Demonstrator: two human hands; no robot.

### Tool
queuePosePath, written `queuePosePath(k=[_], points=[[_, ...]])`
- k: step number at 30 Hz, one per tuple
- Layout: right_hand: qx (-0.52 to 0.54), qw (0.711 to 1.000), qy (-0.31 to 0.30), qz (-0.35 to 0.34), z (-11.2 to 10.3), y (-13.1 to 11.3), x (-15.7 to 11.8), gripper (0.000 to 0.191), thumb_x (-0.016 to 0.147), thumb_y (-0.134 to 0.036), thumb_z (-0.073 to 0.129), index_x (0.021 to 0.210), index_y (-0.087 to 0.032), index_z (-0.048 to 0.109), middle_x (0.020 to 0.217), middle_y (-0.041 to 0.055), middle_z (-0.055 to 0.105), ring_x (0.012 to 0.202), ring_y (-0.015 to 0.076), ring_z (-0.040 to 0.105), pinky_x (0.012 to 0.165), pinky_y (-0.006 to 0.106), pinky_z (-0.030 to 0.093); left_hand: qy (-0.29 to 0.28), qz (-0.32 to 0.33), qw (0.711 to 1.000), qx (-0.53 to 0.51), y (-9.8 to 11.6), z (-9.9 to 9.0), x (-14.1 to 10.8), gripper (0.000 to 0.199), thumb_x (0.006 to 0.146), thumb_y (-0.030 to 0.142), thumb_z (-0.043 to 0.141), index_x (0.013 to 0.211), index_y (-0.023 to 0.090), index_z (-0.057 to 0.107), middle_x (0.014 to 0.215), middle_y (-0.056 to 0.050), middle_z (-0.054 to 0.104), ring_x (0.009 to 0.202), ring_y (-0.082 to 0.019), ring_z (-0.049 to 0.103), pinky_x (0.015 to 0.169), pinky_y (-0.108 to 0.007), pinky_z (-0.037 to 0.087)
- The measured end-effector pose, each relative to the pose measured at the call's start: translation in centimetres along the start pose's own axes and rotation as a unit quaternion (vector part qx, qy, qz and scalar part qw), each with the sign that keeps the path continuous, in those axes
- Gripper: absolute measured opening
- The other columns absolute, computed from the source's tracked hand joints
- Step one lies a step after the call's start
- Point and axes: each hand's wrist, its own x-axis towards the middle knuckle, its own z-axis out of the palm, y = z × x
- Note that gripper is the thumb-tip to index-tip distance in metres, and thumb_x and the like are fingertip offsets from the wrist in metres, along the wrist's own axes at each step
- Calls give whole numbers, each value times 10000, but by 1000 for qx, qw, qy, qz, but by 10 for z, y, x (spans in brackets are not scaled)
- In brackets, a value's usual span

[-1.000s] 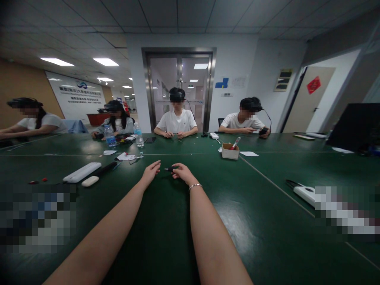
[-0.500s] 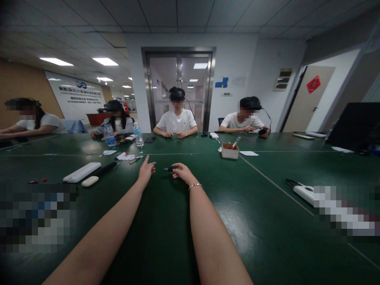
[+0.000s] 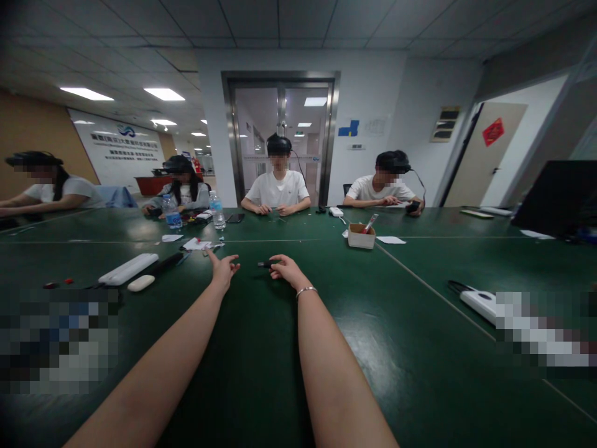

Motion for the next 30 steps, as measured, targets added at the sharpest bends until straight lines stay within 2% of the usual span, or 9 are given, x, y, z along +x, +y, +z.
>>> queuePosePath(k=[3, 5, 7, 11, 13, 16, 18, 21, 30], points=[[-4, 1000, 2, 2, 1, 0, 0, 243, 803, -21, 505, 1023, -123, 525, 624, 10, 636, 456, 60, 592, 495, 151, 523, -98, 53, 986, 127, -7, 4, -6, 951, 717, 116, 551, 1414, 303, -68, 681, 40, 611, 501, -63, 512, 537, -183, 460], [-4, 1000, 2, 2, 1, -1, 0, 241, 804, -18, 505, 1021, -121, 525, 620, 9, 635, 452, 59, 591, 493, 150, 524, -130, 78, 975, 162, -10, 5, -7, 925, 719, 130, 546, 1422, 275, -37, 666, 35, 609, 536, -77, 534, 528, -177, 449], [-2, 1000, 1, 2, 1, -1, 0, 240, 805, -18, 504, 1021, -119, 526, 621, 9, 635, 452, 58, 592, 491, 149, 524, -102, 80, 981, 143, -12, 3, -3, 912, 726, 139, 536, 1420, 290, -35, 692, 34, 600, 534, -76, 530, 526, -183, 453], [-2, 1000, 0, 3, 0, -1, -1, 242, 804, -19, 509, 1023, -121, 530, 633, 13, 639, 464, 59, 597, 491, 147, 525, 55, 38, 997, 37, -13, -5, 14, 821, 763, 132, 473, 1406, 364, 19, 693, 50, 511, 523, -51, 499, 570, -197, 480], [-3, 1000, 0, 5, 0, -1, -1, 246, 800, -20, 516, 1023, -123, 532, 631, 12, 638, 468, 58, 598, 492, 145, 526, 64, 40, 996, 37, -15, -7, 18, 780, 767, 141, 468, 1403, 367, 78, 693, 47, 495, 553, -56, 507, 594, -204, 484], [-2, 1000, 1, 3, 1, -1, -1, 246, 800, -21, 518, 1022, -124, 534, 627, 6, 633, 469, 58, 597, 493, 148, 529, -32, 67, 988, 137, -17, -3, 15, 633, 776, 229, 487, 1371, 302, 285, 750, 9, 555, 600, -85, 526, 601, -225, 473], [-3, 1000, 3, -1, 1, -1, 0, 242, 800, -22, 515, 1018, -125, 535, 628, 2, 630, 462, 55, 594, 490, 148, 529, -133, 77, 963, 220, -18, 3, 7, 441, 813, 340, 436, 1235, 234, 511, 850, -40, 612, 650, -107, 540, 630, -250, 464], [-7, 1000, 5, -5, 1, 0, 0, 236, 796, -21, 518, 1004, -128, 543, 614, -7, 622, 453, 53, 590, 480, 143, 523, -254, 93, 924, 269, -18, 10, -2, 430, 825, 444, 390, 1035, 176, 652, 943, -76, 652, 755, -146, 570, 712, -287, 454], [-19, 1000, 7, -3, 3, -3, -3, 231, 799, -27, 509, 1003, -128, 543, 608, -8, 617, 460, 54, 586, 498, 148, 523, -313, 126, 902, 269, -15, 8, -8, 341, 693, 364, 623, 961, 156, 653, 895, -75, 671, 810, -168, 601, 758, -288, 452]])
